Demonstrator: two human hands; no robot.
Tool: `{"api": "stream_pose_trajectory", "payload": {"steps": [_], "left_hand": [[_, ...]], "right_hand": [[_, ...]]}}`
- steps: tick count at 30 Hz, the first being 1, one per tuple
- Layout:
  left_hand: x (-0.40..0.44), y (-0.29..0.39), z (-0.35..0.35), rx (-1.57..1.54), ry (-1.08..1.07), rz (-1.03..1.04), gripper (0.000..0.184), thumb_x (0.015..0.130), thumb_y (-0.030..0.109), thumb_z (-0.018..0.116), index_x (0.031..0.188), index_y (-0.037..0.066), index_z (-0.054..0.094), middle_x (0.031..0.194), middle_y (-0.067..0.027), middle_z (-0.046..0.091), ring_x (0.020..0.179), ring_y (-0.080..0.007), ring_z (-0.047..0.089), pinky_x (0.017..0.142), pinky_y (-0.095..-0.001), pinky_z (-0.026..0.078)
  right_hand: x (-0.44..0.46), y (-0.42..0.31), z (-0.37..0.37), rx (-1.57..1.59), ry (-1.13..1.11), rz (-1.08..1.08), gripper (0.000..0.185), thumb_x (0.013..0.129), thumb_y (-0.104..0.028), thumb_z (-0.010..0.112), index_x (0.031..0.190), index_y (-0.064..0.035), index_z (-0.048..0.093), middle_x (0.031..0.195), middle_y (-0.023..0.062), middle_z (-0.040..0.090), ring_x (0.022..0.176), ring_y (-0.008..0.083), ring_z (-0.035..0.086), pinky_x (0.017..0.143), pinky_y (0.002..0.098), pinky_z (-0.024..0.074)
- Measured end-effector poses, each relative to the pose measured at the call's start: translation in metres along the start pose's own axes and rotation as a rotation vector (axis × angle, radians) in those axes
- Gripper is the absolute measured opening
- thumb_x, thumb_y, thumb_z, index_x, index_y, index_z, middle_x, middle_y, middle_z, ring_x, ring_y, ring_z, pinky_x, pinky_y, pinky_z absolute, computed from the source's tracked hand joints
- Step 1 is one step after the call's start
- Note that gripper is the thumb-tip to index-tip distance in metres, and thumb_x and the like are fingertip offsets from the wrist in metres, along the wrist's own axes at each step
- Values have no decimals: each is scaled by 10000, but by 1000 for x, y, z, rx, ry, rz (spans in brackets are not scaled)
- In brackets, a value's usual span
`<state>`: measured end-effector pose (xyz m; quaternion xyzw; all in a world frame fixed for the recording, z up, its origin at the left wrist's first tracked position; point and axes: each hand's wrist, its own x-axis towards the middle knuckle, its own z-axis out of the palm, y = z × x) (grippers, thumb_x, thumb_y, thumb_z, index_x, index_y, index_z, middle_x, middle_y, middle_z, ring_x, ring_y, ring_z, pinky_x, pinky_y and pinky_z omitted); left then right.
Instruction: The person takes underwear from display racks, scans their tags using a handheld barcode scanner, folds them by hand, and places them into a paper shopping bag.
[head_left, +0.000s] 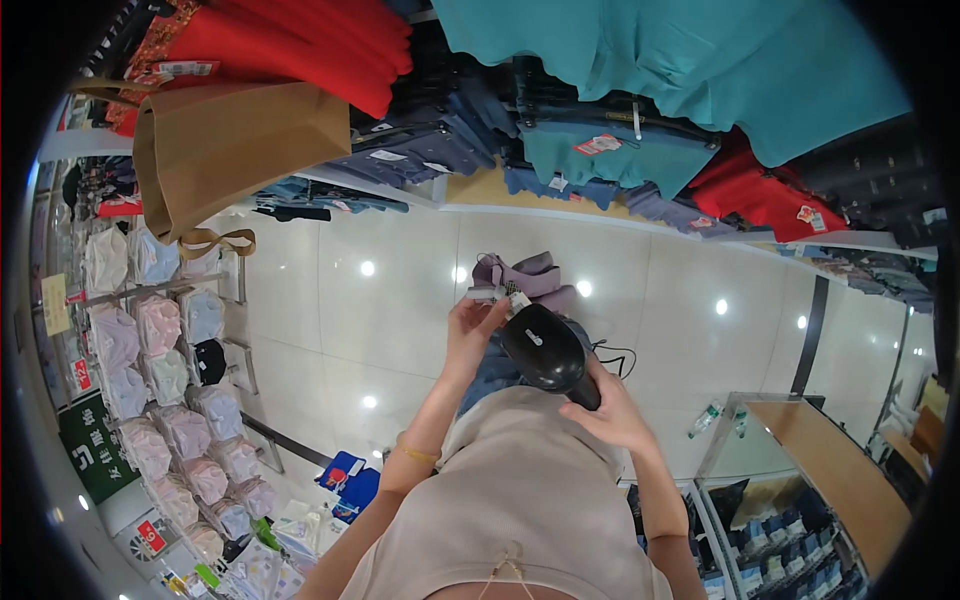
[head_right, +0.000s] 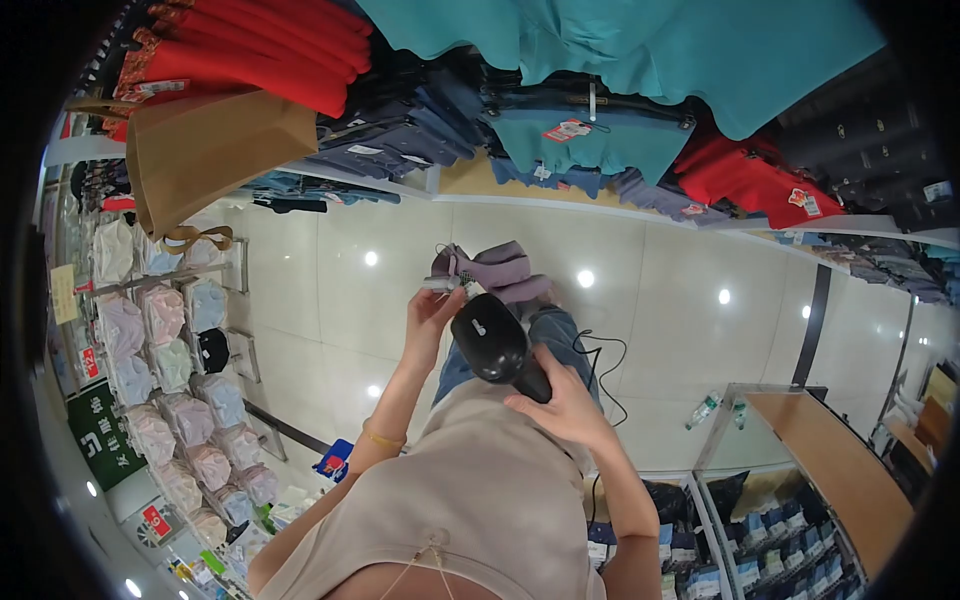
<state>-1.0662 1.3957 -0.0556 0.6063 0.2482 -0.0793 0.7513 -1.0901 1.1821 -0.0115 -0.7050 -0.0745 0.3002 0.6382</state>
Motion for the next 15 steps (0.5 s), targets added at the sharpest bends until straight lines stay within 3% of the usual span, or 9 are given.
{"api": "stream_pose_trajectory", "payload": {"steps": [4, 5, 8, 9, 14, 15], "left_hand": [[-7, 7, -13, -30, -32, 46, 93, 804, 55, 610, 886, 18, 588, 838, -29, 614, 759, -85, 557, 696, -225, 439], [-9, 11, -15, -52, -43, 54, 85, 802, 45, 608, 881, 21, 589, 840, -26, 613, 769, -83, 554, 711, -226, 436], [-22, 30, -20, -91, -153, 25, 69, 798, 28, 603, 866, 28, 594, 851, -22, 613, 797, -77, 549, 733, -226, 430], [-24, 29, -25, -127, -167, 17, 81, 797, 29, 600, 878, 30, 592, 866, -23, 613, 812, -81, 552, 745, -229, 430], [-24, 49, -59, -450, -325, -109, 139, 806, 64, 576, 943, 44, 572, 943, -37, 609, 887, -110, 567, 807, -258, 428], [-26, 63, -59, -501, -358, -125, 183, 825, 129, 546, 986, 43, 559, 968, -50, 607, 919, -140, 571, 837, -293, 424]], "right_hand": [[18, -4, 22, 123, 208, -82, 417, 728, -106, 677, 1081, 5, 484, 890, 67, 583, 813, 137, 546, 718, 246, 430], [23, -9, 26, 153, 350, -84, 365, 712, -28, 679, 1035, 17, 516, 918, 61, 591, 839, 134, 552, 729, 242, 436], [42, -2, 24, 92, 387, -121, 297, 721, -73, 686, 978, -1, 554, 893, 59, 601, 814, 132, 562, 718, 255, 446], [46, -6, 21, 72, 298, -73, 262, 721, -107, 697, 940, -23, 581, 869, 49, 610, 795, 131, 571, 714, 268, 452], [52, -10, 34, -7, 188, -49, 394, 678, -107, 729, 1008, -13, 534, 952, 73, 598, 844, 146, 565, 738, 284, 452], [53, -13, 42, 12, 206, -56, 402, 676, -114, 733, 1011, -16, 533, 957, 71, 597, 849, 144, 563, 739, 281, 450]]}}
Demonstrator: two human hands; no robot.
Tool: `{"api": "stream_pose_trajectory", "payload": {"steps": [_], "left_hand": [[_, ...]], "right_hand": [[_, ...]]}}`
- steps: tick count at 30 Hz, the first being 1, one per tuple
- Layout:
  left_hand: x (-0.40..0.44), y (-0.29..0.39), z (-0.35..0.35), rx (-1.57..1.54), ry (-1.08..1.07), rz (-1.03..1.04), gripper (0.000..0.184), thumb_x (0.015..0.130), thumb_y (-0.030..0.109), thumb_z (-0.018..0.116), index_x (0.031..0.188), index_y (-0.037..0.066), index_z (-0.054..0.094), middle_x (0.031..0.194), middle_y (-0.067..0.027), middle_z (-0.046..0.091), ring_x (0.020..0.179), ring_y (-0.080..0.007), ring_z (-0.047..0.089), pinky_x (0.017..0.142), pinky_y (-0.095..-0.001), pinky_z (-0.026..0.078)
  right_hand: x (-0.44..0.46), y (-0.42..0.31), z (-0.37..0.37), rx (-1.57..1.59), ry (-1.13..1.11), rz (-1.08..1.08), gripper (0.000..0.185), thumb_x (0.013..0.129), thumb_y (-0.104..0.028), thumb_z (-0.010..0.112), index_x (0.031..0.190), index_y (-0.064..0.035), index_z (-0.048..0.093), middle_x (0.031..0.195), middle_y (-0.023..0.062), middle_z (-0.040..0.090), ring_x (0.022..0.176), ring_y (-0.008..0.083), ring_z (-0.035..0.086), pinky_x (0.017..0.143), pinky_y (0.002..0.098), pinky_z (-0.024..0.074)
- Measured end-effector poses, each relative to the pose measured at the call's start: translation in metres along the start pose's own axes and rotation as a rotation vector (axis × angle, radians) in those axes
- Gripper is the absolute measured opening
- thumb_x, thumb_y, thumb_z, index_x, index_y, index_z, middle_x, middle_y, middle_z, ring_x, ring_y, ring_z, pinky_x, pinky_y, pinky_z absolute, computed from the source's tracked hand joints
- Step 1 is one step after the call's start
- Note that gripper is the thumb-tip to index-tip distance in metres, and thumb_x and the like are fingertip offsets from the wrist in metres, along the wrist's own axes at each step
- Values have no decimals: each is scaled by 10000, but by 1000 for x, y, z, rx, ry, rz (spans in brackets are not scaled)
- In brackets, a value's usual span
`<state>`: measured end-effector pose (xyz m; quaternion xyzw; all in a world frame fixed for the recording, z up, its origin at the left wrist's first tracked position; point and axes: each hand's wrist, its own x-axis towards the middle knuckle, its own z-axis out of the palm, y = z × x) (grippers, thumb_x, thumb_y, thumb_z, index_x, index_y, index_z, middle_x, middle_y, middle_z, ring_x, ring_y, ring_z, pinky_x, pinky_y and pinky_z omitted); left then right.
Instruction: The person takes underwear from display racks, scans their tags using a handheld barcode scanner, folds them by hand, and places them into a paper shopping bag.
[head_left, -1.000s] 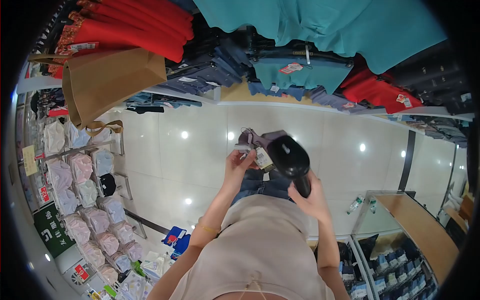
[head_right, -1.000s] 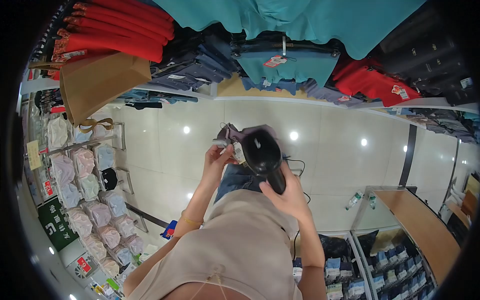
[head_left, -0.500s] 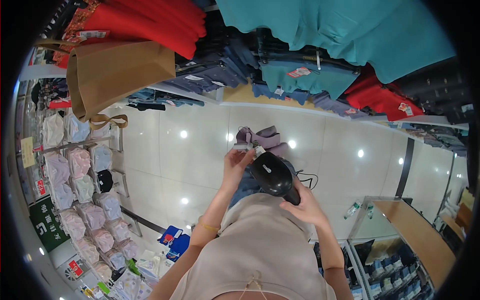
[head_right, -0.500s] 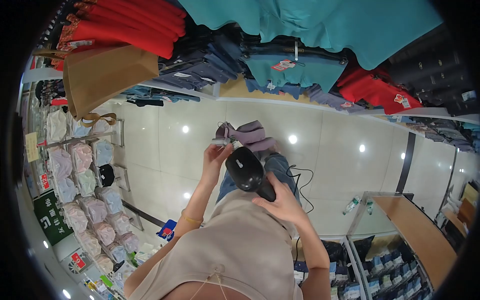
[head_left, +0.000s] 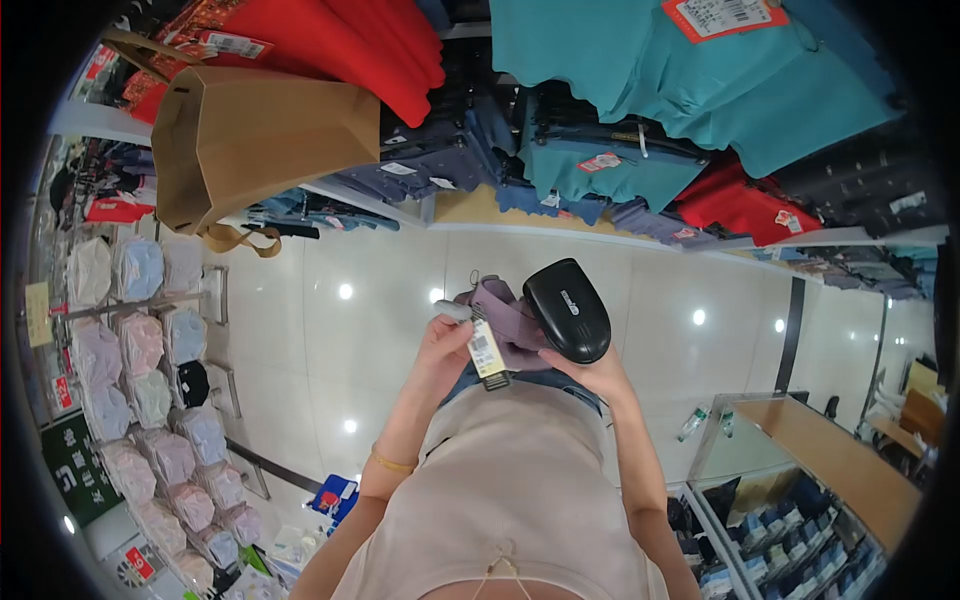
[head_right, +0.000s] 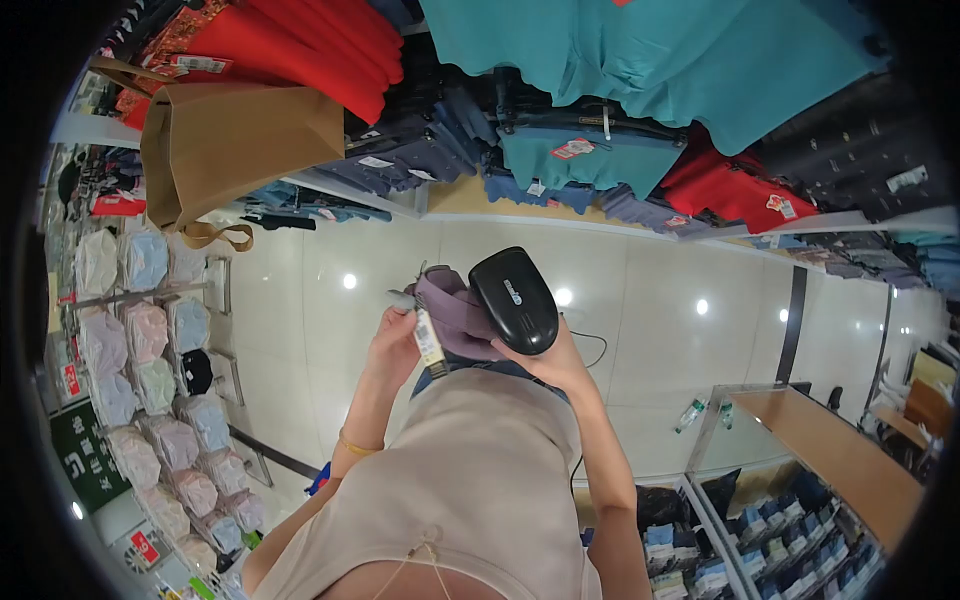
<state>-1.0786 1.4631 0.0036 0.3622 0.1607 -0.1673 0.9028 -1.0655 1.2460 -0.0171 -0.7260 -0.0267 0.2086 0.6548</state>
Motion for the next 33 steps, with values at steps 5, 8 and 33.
{"api": "stream_pose_trajectory", "payload": {"steps": [5, 8, 33], "left_hand": [[-13, 36, -13, -196, -22, -72, 269, 840, 167, 486, 1048, 0, 512, 1090, -119, 557, 996, -226, 542, 863, -357, 427], [-19, 56, -23, -288, -7, -84, 272, 842, 159, 491, 1053, -12, 512, 1100, -131, 552, 1000, -224, 541, 873, -363, 422], [-30, 234, -190, 1692, -310, 839, 208, 648, 184, 727, 692, 52, 573, 602, -68, 559, 582, -243, 545, 540, -313, 394]], "right_hand": [[4, 1, 43, 117, 83, -20, 431, 668, -131, 745, 1024, -20, 529, 934, 67, 602, 832, 148, 561, 728, 273, 448], [1, -18, 64, 27, 120, -52, 387, 674, -131, 741, 992, -16, 553, 902, 68, 612, 804, 148, 568, 718, 272, 451], [-78, -165, -2, -738, -117, -165, 767, 547, -117, 770, 1211, -2, 404, 1118, 163, 528, 1022, 235, 520, 886, 323, 390]]}}
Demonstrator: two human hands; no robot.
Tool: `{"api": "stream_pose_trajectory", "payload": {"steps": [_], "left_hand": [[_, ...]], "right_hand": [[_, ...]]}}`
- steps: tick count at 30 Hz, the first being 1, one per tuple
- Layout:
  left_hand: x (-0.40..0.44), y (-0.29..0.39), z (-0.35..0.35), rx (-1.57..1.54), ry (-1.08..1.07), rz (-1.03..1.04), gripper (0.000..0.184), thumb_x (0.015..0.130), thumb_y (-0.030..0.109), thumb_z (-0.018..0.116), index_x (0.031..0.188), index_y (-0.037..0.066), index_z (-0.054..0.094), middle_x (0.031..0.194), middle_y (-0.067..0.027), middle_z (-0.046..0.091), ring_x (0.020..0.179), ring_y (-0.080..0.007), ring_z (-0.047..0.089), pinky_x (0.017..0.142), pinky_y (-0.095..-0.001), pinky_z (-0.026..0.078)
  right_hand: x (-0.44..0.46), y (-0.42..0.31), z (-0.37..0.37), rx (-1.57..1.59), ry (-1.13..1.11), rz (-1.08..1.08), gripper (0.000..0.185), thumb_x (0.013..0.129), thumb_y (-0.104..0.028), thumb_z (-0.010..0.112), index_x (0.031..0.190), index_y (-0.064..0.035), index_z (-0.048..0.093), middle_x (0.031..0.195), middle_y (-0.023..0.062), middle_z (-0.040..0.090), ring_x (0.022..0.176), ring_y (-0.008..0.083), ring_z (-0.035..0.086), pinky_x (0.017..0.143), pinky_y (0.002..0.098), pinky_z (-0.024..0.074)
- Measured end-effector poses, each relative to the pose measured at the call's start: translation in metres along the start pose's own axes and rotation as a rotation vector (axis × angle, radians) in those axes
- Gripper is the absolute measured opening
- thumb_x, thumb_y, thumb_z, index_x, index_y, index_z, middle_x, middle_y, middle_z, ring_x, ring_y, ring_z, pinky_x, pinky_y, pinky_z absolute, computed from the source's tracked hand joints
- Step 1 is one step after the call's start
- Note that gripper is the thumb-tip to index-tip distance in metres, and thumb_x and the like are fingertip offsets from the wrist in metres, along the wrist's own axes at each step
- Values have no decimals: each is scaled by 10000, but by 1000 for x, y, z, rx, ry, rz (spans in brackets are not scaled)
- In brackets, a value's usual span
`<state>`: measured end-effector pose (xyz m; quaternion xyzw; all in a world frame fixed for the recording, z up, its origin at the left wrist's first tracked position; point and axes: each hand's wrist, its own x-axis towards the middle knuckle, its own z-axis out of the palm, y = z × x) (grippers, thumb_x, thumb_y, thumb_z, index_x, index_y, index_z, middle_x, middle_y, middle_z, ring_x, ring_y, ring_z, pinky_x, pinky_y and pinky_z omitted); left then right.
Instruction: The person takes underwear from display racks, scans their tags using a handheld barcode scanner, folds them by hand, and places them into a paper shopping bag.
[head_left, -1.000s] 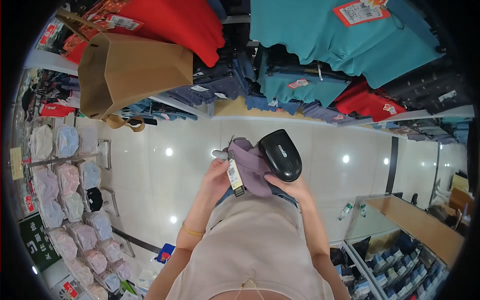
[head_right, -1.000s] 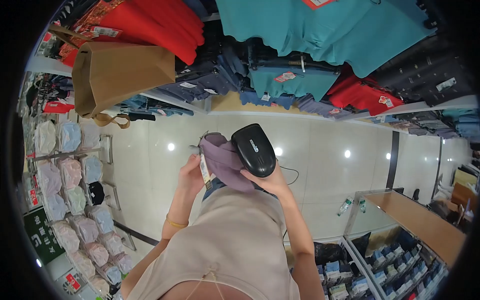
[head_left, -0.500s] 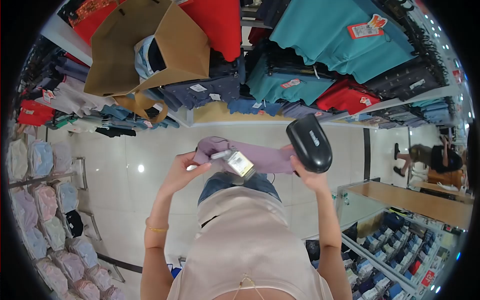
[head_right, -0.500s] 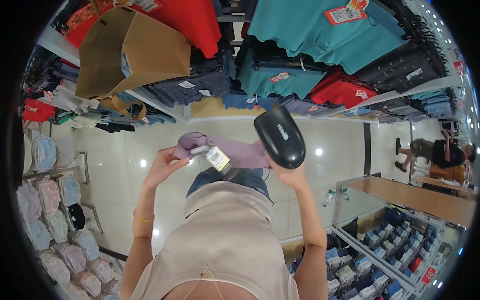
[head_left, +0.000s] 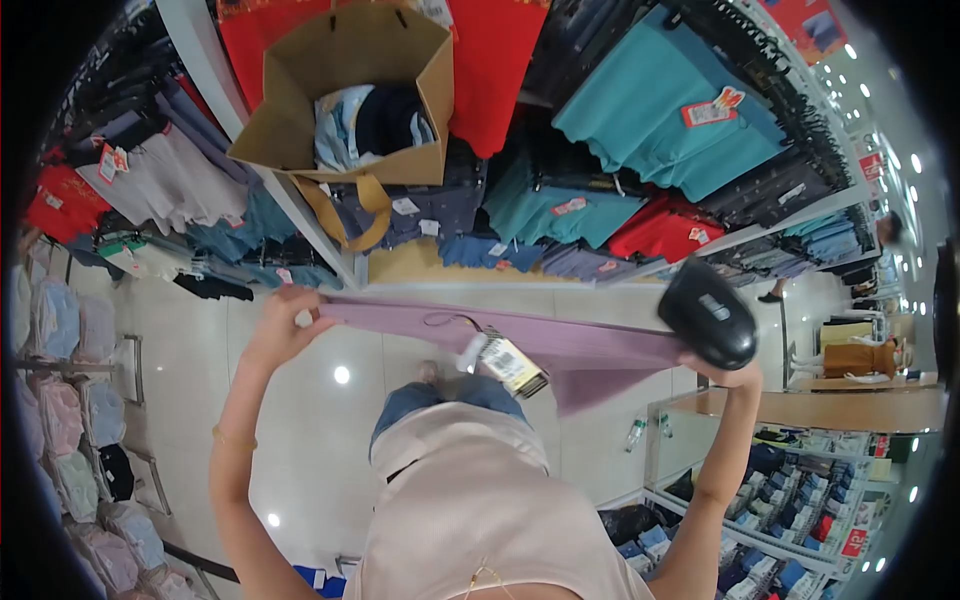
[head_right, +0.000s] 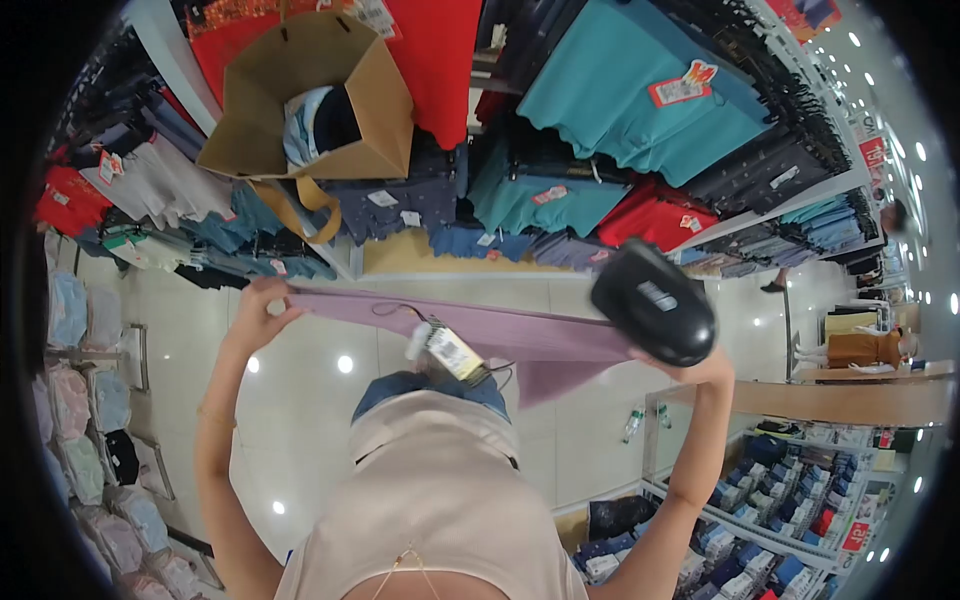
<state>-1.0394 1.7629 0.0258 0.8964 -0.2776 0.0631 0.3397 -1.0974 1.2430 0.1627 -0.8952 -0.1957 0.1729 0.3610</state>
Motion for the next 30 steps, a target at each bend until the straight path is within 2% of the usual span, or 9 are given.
{"api": "stream_pose_trajectory", "payload": {"steps": [2, 7, 9, 12, 15, 22, 25, 26, 30], "left_hand": [[2, 20, -10, 9, 36, 37, 203, 650, 187, 727, 691, 52, 581, 592, -64, 553, 573, -237, 540, 536, -309, 394], [-15, 2, -23, -8, -55, -46, 204, 633, 185, 738, 684, 53, 591, 602, -48, 550, 587, -217, 537, 557, -303, 402], [-15, 20, -18, -44, -79, -67, 231, 607, 198, 752, 661, 48, 586, 680, -65, 575, 668, -223, 552, 612, -322, 409], [1, 40, 2, 159, -65, 65, 302, 571, 215, 759, 752, 46, 586, 862, -102, 579, 846, -275, 534, 751, -375, 401], [7, 51, 57, -240, -54, 88, 534, 582, 232, 749, 1035, 47, 534, 1057, -137, 543, 1024, -315, 477, 911, -408, 342], [-9, 85, 86, -576, -530, 186, 534, 683, 230, 739, 1125, 28, 517, 1091, -114, 540, 1050, -249, 491, 919, -351, 364], [-5, 105, 83, -791, -490, -7, 514, 690, 200, 740, 1103, -6, 513, 1081, -108, 549, 1017, -173, 503, 845, -332, 428], [-9, 111, 77, -756, -428, -119, 491, 670, 213, 736, 1076, 17, 539, 1042, -154, 547, 927, -252, 560, 803, -335, 444], [-10, 133, 73, -490, -14, 151, 398, 648, 139, 736, 995, 32, 574, 1074, -158, 480, 927, -284, 551, 768, -353, 464]], "right_hand": [[-9, -10, 1, 144, 79, 235, 768, 524, -143, 776, 1192, 6, 428, 1125, 172, 524, 1017, 226, 524, 878, 329, 393], [-5, -9, 8, -73, 7, -149, 895, 504, -202, 779, 1257, 22, 350, 1228, 172, 455, 1084, 228, 480, 921, 344, 367], [1, -17, 22, 205, 22, -86, 947, 483, -244, 783, 1270, 18, 326, 1230, 176, 445, 1099, 244, 471, 933, 346, 359], [48, -74, 65, 204, -139, 43, 771, 469, -224, 743, 1133, 17, 435, 1116, 214, 467, 1021, 343, 479, 876, 386, 382], [97, -127, 103, 316, -279, -416, 437, 585, -82, 638, 991, 20, 513, 761, 193, 596, 708, 346, 575, 634, 357, 446], [103, -158, 106, 419, -353, -268, 378, 658, -77, 632, 1002, 22, 512, 756, 159, 598, 652, 262, 565, 616, 344, 427], [87, -146, 94, 399, -124, -230, 397, 643, -48, 642, 1013, 28, 520, 855, 147, 608, 764, 192, 572, 689, 314, 433], [83, -144, 94, 407, -69, -218, 397, 638, -41, 644, 1010, 28, 523, 877, 146, 608, 783, 193, 570, 707, 312, 432], [75, -139, 102, 452, 59, -207, 395, 622, -24, 650, 998, 23, 537, 915, 144, 613, 822, 209, 572, 760, 313, 429]]}}
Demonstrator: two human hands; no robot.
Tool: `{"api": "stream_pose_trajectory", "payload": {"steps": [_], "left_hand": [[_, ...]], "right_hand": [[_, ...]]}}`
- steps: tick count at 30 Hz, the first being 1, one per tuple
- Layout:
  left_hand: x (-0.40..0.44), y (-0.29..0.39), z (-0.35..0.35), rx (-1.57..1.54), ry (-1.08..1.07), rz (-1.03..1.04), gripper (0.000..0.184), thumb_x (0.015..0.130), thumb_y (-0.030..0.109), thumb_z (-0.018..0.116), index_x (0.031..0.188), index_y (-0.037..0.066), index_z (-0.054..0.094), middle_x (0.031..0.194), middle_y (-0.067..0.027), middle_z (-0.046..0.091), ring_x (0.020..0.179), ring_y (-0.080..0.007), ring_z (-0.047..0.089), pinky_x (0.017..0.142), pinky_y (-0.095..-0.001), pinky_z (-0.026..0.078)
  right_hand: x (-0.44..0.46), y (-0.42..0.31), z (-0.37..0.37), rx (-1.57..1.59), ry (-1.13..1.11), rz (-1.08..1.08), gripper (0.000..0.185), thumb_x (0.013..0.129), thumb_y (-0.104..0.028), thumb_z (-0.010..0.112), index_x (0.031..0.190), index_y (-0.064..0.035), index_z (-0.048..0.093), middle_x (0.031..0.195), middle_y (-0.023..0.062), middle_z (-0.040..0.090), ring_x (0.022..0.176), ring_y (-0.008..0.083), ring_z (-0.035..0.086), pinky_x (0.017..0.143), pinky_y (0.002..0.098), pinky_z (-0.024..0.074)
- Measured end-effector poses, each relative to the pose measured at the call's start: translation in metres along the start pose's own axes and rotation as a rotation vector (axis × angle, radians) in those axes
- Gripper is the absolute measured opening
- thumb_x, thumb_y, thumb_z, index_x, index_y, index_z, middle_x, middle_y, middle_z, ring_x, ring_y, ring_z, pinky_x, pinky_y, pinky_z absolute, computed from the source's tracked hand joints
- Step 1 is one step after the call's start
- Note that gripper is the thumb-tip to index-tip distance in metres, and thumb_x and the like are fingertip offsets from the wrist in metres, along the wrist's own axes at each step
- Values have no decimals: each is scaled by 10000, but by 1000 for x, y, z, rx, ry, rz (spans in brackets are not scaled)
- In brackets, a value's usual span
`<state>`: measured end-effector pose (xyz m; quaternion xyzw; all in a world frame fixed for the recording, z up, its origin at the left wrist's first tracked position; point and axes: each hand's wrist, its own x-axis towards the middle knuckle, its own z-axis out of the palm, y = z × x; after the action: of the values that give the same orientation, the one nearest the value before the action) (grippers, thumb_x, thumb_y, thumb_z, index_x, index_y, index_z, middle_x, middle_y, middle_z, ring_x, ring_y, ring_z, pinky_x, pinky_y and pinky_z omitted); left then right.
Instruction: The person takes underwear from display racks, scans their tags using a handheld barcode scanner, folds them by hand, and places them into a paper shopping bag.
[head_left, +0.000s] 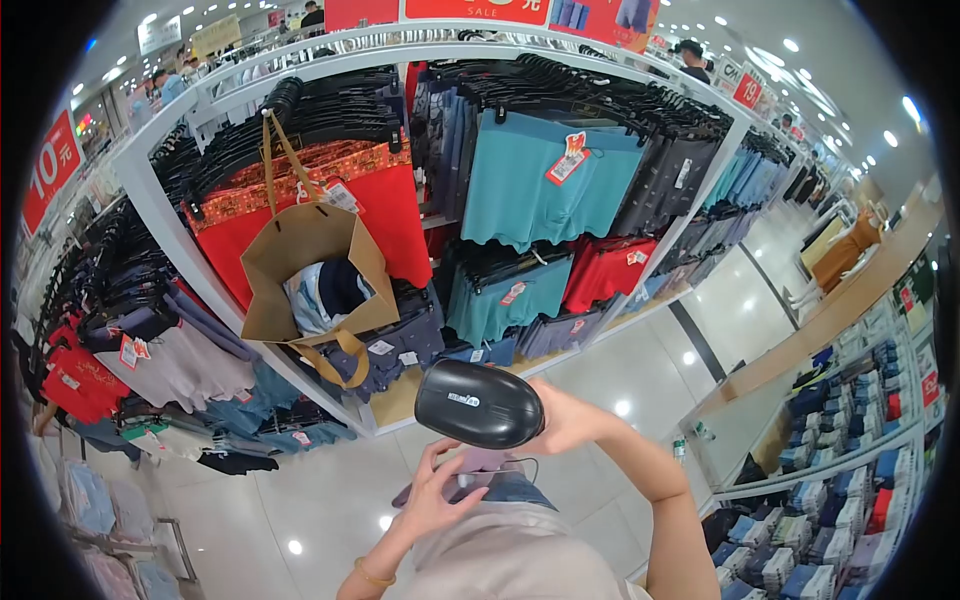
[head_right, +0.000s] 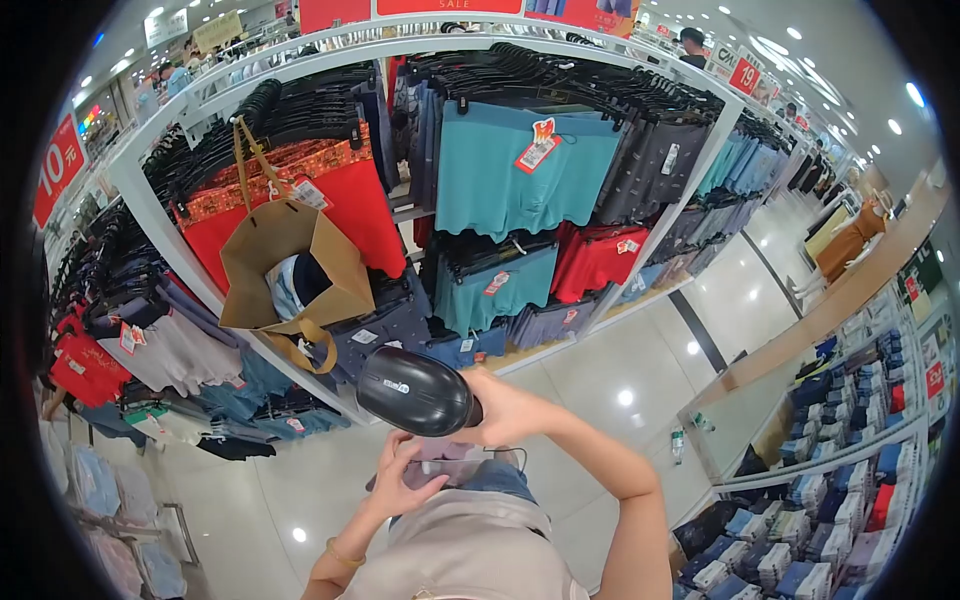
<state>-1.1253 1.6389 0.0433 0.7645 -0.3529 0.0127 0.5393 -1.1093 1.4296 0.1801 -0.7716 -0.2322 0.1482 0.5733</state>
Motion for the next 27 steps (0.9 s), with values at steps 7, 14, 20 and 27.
{"api": "stream_pose_trajectory", "payload": {"steps": [7, 14, 20, 27], "left_hand": [[-16, -8, 32, -42, 202, 145, 377, 628, 79, 745, 963, 12, 584, 1050, -147, 524, 877, -243, 576, 738, -313, 477], [-37, 4, 45, -454, 272, -213, 497, 642, 123, 762, 1043, -14, 503, 888, -166, 612, 760, -250, 610, 664, -313, 479], [-59, -19, 27, -71, -110, -265, 280, 753, 88, 589, 1012, -1, 531, 797, -108, 594, 654, -161, 564, 572, -292, 449], [-54, -95, -37, -319, 622, -431, 221, 793, 6, 398, 928, -20, 570, 709, -48, 574, 590, -98, 494, 540, -239, 404]], "right_hand": [[-6, -11, 10, -145, -130, 23, 395, 618, -75, 671, 981, 6, 539, 886, 174, 612, 794, 280, 580, 710, 333, 431], [-11, -28, 11, -93, -84, -18, 335, 543, -23, 650, 854, 37, 542, 754, 158, 590, 676, 220, 549, 636, 306, 427], [-5, -37, 15, -101, -91, -77, 447, 609, -41, 667, 1025, 18, 516, 811, 117, 616, 729, 138, 552, 693, 297, 444], [8, -24, 72, -183, -308, -147, 523, 603, -17, 627, 1103, 7, 476, 842, 175, 606, 812, 350, 585, 714, 354, 459]]}}
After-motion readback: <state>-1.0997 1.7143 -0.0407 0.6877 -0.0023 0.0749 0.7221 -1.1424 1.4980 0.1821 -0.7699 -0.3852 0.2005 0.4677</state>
